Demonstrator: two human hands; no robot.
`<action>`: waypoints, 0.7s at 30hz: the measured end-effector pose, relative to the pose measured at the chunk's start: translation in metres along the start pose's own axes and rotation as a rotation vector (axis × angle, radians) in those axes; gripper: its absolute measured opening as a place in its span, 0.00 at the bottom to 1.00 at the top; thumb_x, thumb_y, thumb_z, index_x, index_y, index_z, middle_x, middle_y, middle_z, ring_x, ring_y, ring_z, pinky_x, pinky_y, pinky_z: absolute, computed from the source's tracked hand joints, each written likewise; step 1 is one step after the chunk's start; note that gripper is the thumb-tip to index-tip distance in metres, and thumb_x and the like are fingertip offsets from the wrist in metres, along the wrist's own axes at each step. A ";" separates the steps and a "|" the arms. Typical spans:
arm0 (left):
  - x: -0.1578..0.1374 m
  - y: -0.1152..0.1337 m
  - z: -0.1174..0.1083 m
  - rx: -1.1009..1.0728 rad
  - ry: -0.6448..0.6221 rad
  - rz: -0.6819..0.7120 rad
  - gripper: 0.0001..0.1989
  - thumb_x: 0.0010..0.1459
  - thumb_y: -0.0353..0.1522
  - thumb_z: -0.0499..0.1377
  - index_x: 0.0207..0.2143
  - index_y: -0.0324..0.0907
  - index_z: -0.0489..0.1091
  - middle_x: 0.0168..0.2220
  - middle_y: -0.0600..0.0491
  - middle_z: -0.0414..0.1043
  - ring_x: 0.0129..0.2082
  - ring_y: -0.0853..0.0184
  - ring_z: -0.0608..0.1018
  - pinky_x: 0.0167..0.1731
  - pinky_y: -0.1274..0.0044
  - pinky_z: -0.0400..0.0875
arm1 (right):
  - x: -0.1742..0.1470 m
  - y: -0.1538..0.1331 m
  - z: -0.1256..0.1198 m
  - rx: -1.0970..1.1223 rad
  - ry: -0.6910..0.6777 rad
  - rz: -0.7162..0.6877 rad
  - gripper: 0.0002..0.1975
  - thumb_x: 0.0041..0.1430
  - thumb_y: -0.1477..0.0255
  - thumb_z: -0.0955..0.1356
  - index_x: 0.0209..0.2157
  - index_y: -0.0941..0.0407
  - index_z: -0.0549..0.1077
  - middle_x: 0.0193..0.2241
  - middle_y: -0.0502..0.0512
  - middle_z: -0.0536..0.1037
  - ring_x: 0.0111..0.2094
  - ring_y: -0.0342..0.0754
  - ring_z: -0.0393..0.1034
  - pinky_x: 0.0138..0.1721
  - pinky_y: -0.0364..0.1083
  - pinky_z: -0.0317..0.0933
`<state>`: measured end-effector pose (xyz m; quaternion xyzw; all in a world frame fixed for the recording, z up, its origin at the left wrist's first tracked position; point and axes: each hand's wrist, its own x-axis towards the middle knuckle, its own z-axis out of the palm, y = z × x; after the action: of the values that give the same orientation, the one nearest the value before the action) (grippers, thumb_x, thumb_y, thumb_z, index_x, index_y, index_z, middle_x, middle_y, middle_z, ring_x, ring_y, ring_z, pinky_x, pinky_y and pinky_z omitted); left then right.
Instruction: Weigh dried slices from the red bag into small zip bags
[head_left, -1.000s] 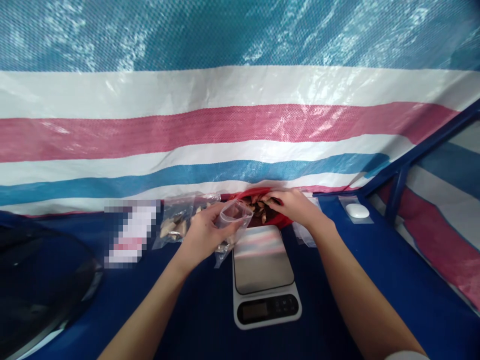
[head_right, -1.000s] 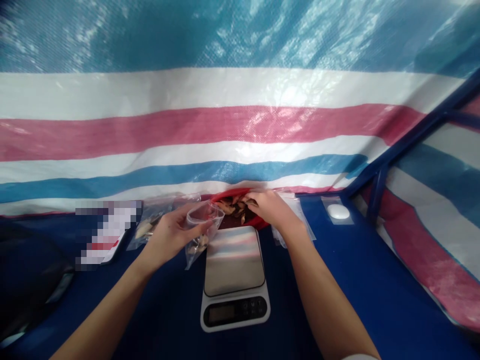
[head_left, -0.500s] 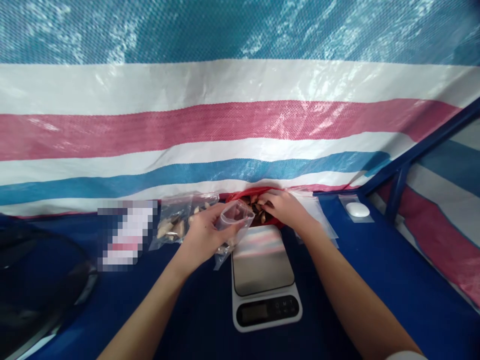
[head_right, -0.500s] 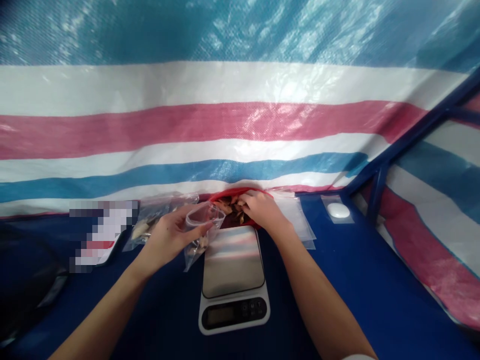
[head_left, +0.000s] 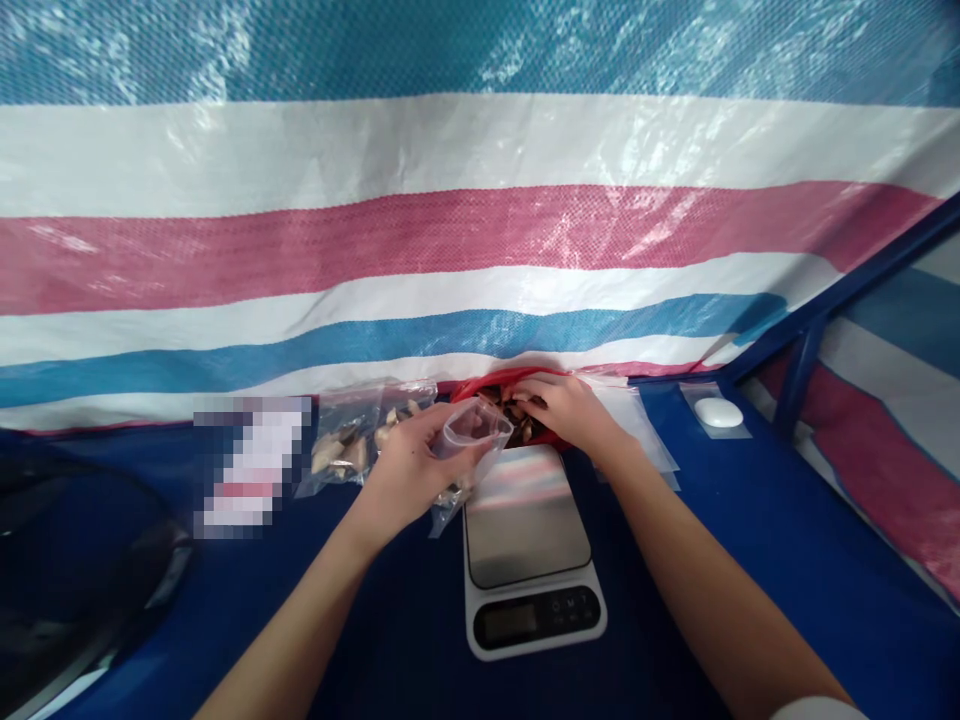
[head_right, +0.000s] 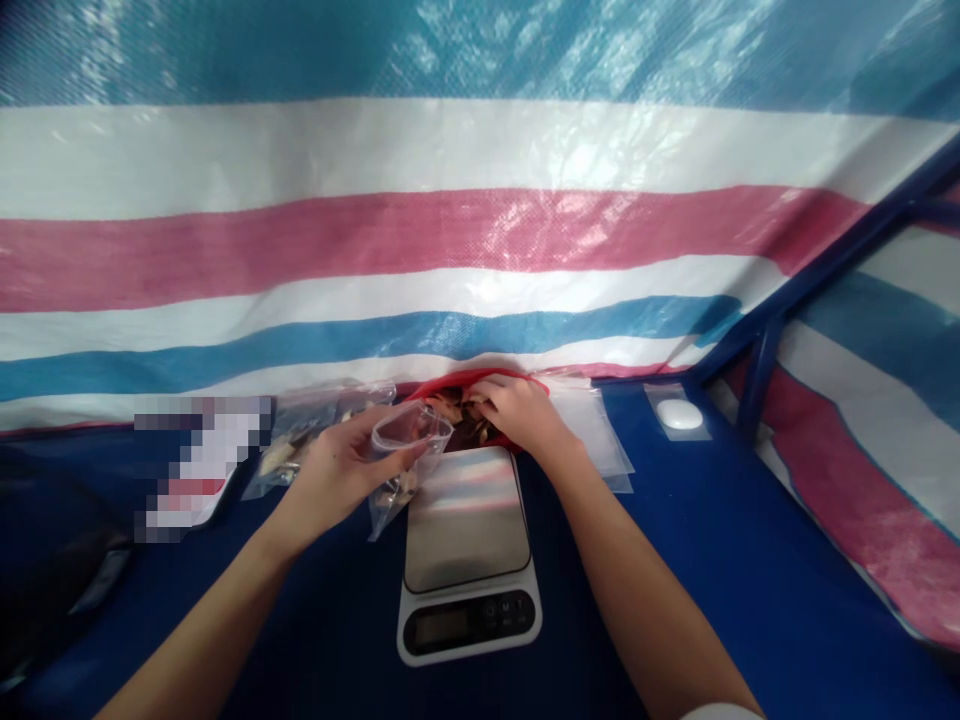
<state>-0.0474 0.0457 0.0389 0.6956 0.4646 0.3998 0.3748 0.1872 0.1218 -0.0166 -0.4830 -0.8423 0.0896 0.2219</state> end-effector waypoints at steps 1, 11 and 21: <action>0.000 0.000 0.000 0.003 0.003 0.002 0.20 0.57 0.40 0.67 0.50 0.42 0.77 0.45 0.48 0.82 0.44 0.59 0.83 0.45 0.71 0.78 | 0.000 0.000 0.000 0.019 0.022 -0.010 0.11 0.65 0.72 0.68 0.46 0.52 0.80 0.48 0.55 0.82 0.48 0.53 0.76 0.50 0.49 0.67; 0.000 -0.001 0.001 0.027 0.020 0.024 0.18 0.57 0.40 0.67 0.48 0.43 0.78 0.45 0.49 0.82 0.43 0.61 0.83 0.45 0.72 0.78 | 0.001 -0.004 0.000 0.247 0.094 -0.042 0.08 0.64 0.72 0.69 0.43 0.52 0.81 0.44 0.52 0.84 0.48 0.50 0.78 0.52 0.48 0.67; 0.001 -0.003 0.003 0.033 -0.013 0.050 0.17 0.58 0.41 0.67 0.47 0.45 0.79 0.45 0.49 0.82 0.43 0.59 0.82 0.46 0.71 0.78 | 0.002 0.001 0.005 0.293 0.132 -0.065 0.09 0.62 0.71 0.71 0.43 0.52 0.81 0.44 0.53 0.84 0.47 0.50 0.78 0.52 0.49 0.68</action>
<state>-0.0453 0.0475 0.0351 0.7157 0.4509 0.3970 0.3562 0.1851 0.1240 -0.0205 -0.4226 -0.8191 0.1724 0.3476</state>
